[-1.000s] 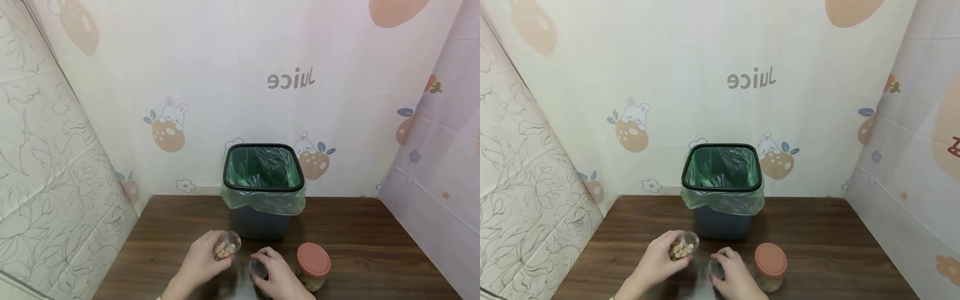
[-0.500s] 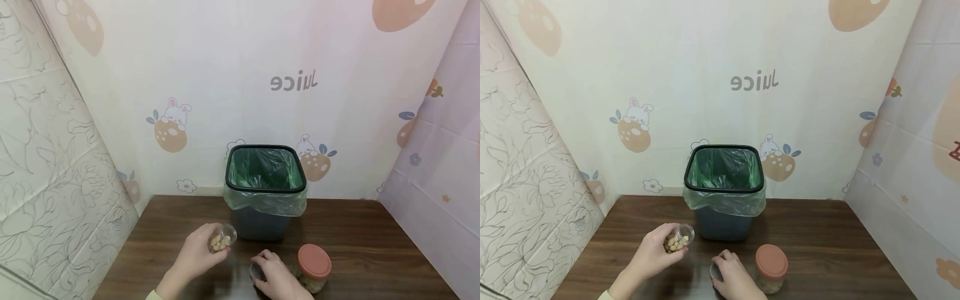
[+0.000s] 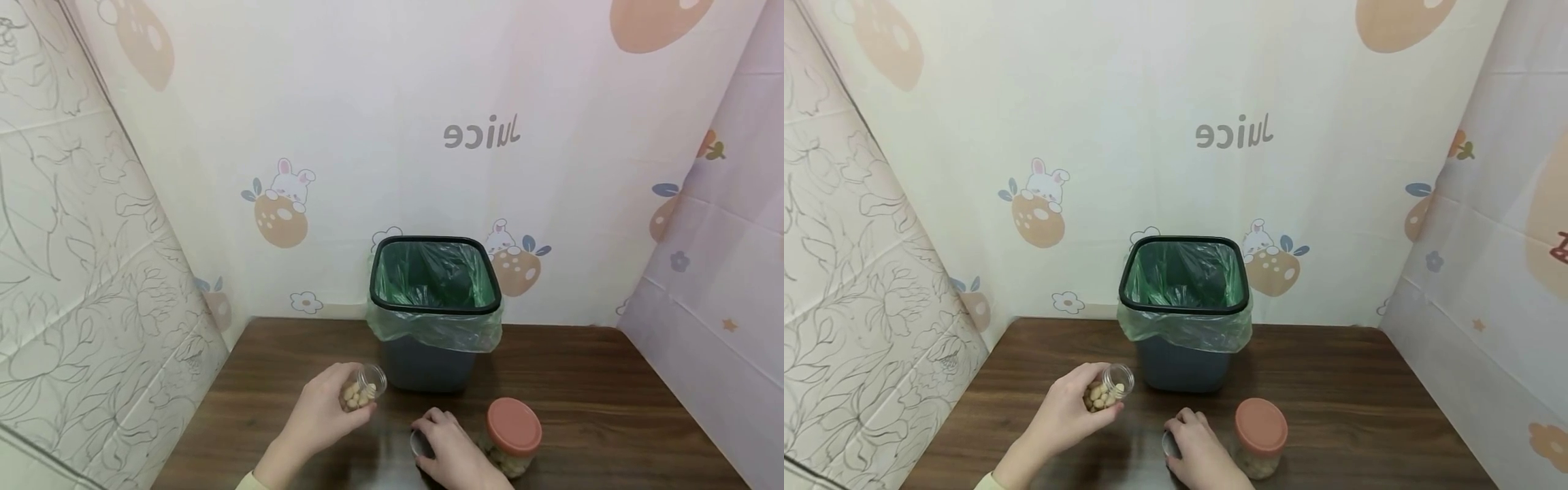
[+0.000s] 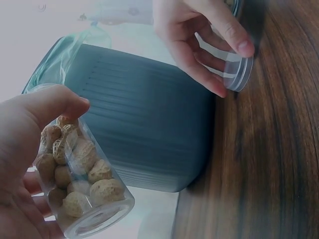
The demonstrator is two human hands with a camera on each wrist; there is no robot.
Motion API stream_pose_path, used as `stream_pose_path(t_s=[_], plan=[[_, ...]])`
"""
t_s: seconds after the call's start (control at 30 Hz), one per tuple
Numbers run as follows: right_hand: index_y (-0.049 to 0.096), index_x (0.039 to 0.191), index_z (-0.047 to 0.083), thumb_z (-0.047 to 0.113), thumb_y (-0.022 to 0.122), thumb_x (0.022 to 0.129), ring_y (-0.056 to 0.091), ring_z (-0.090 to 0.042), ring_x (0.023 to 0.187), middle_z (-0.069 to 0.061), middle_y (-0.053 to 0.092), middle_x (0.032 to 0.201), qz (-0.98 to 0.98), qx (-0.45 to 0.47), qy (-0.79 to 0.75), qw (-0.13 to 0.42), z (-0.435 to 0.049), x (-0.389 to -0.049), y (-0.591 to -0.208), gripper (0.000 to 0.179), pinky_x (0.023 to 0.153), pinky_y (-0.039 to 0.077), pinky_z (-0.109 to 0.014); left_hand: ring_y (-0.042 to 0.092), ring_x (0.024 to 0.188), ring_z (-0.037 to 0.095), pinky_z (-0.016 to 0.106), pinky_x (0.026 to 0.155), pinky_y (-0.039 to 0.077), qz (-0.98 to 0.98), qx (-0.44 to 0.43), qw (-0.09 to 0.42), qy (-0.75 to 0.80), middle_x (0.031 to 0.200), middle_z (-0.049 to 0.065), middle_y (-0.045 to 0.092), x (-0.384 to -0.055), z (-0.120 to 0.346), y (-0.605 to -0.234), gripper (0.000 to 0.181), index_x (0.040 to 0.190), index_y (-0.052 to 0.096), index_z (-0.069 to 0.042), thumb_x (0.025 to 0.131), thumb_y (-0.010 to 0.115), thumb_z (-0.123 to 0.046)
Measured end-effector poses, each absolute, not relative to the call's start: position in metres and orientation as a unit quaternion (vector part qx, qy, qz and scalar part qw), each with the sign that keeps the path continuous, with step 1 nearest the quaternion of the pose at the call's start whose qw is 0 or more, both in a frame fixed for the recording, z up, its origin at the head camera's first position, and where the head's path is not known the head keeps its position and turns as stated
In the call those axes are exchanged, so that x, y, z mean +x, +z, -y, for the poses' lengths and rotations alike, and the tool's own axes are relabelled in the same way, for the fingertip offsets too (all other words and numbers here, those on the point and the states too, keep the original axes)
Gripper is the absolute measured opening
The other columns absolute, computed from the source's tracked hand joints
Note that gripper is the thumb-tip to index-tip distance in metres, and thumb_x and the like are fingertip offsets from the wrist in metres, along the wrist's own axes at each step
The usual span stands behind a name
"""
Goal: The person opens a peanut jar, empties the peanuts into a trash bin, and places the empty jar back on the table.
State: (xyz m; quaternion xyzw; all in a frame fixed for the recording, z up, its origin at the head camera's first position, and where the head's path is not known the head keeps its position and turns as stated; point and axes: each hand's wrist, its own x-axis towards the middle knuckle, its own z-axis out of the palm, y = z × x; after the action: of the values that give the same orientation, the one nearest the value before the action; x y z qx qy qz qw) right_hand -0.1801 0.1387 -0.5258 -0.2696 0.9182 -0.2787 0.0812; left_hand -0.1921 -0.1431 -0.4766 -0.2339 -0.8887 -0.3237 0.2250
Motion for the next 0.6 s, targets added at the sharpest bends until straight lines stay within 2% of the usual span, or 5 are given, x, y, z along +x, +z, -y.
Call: stream_pose_path(t_s=[0.3, 0.6], plan=[[0.068, 0.144, 0.007, 0.025, 0.088, 0.092, 0.058, -0.025, 0.105, -0.002, 0.060, 0.119, -0.922, -0.255, -0.272, 0.104, -0.136, -0.181, -0.525, 0.059, 0.080, 0.055, -0.037, 0.062, 0.089, 0.001, 0.026, 0.075, 0.055, 0.888, -0.235, 0.223, -0.327, 0.105, -0.015, 0.069, -0.192, 0.141, -0.474, 0.052, 0.120, 0.074, -0.016, 0.075, 0.096, -0.029], [0.066, 0.143, 0.010, 0.034, 0.082, 0.099, 0.060, -0.025, 0.114, -0.002, 0.062, 0.127, -0.911, -0.275, -0.302, 0.058, -0.136, -0.171, -0.498, 0.053, 0.088, 0.057, -0.041, 0.063, 0.090, 0.002, 0.027, 0.076, 0.057, 0.888, -0.228, 0.227, -0.328, 0.105, -0.014, 0.070, -0.192, 0.145, -0.467, 0.053, 0.120, 0.074, -0.018, 0.074, 0.097, -0.028]])
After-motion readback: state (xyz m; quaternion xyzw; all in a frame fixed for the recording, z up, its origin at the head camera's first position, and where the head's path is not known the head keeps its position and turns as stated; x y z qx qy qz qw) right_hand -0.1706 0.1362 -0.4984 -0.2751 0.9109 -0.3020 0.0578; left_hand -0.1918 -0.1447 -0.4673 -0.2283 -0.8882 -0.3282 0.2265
